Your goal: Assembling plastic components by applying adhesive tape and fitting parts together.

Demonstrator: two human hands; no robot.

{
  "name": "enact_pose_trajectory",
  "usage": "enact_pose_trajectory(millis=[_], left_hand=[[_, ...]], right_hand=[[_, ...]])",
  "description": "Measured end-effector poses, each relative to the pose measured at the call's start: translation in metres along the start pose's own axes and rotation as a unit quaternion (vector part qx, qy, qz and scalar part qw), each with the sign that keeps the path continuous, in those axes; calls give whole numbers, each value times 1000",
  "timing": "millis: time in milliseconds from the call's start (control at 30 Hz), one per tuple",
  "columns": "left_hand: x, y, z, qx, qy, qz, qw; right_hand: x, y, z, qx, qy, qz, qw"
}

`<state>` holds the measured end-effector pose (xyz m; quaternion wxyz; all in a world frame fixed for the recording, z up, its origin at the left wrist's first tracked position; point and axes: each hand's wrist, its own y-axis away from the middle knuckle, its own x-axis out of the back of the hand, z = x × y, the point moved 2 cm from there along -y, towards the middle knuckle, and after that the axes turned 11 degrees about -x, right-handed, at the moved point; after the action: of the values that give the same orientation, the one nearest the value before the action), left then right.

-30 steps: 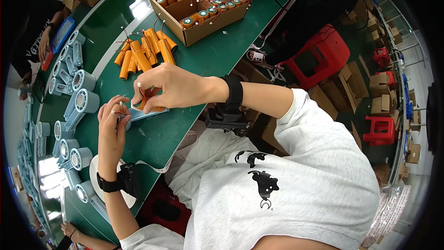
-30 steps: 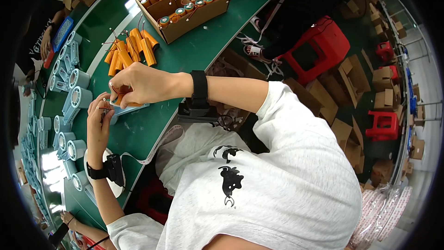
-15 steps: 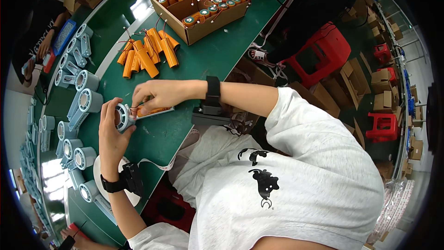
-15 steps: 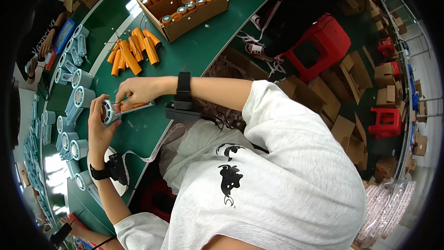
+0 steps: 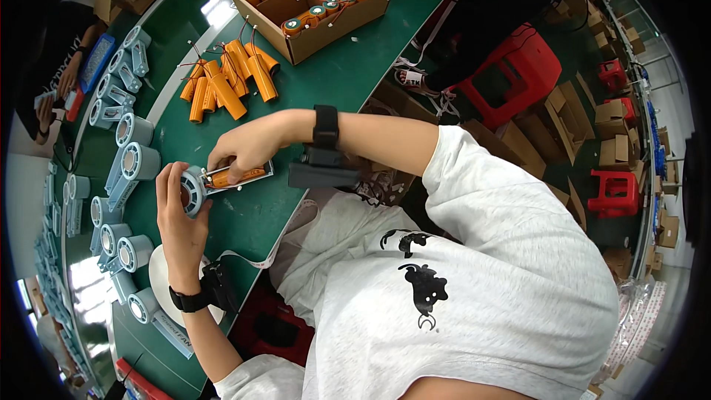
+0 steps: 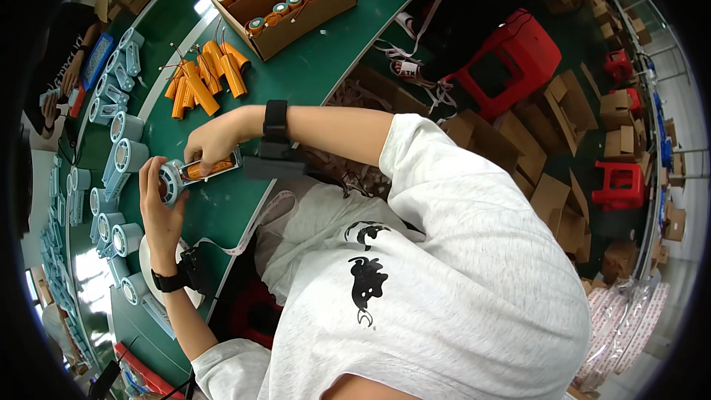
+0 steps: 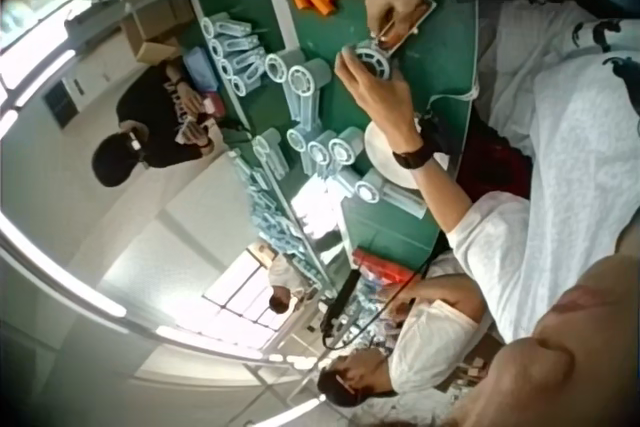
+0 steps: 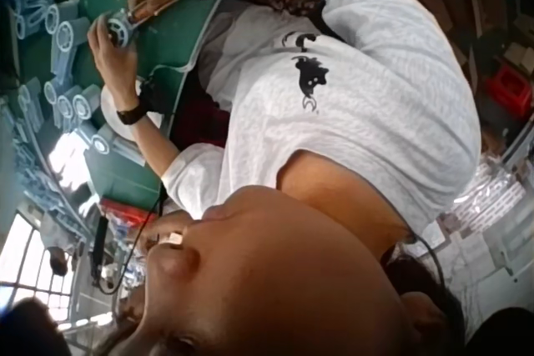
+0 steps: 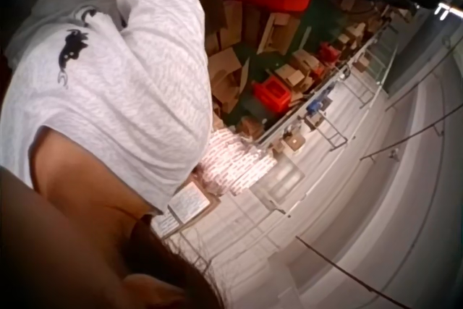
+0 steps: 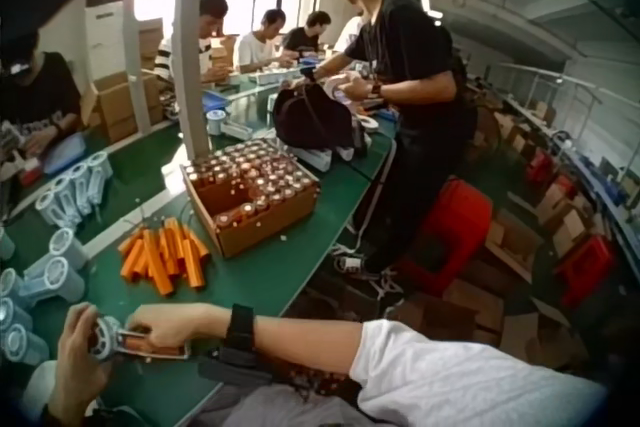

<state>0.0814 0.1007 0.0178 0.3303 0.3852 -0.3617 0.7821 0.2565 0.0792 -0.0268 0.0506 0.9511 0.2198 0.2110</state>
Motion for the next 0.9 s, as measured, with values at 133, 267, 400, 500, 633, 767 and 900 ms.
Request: enact_pose_trajectory(millis=[133, 267, 400, 500, 633, 767, 900], left_hand=[[-7, 5, -2, -42, -8, 30, 999], [-8, 12, -7, -54, -34, 55, 996], [-8, 12, -6, -53, -44, 65, 995], [-2, 11, 1, -38, -43, 67, 996], [40, -3, 11, -55, -105, 112, 987], [178, 49, -106, 55, -317, 185, 929], [263, 93, -312, 293, -451, 60, 840]], right_hand=[[-4, 3, 3, 15, 32, 15, 999], [-16, 9, -12, -29, 58, 78, 995], [-18, 13, -16, -40, 47, 116, 991], [-15, 20, -18, -17, 52, 125, 991], [17, 35, -11, 166, 49, 254, 951], [47, 97, -33, 114, -104, 379, 912], [58, 145, -14, 10, -34, 419, 907]])
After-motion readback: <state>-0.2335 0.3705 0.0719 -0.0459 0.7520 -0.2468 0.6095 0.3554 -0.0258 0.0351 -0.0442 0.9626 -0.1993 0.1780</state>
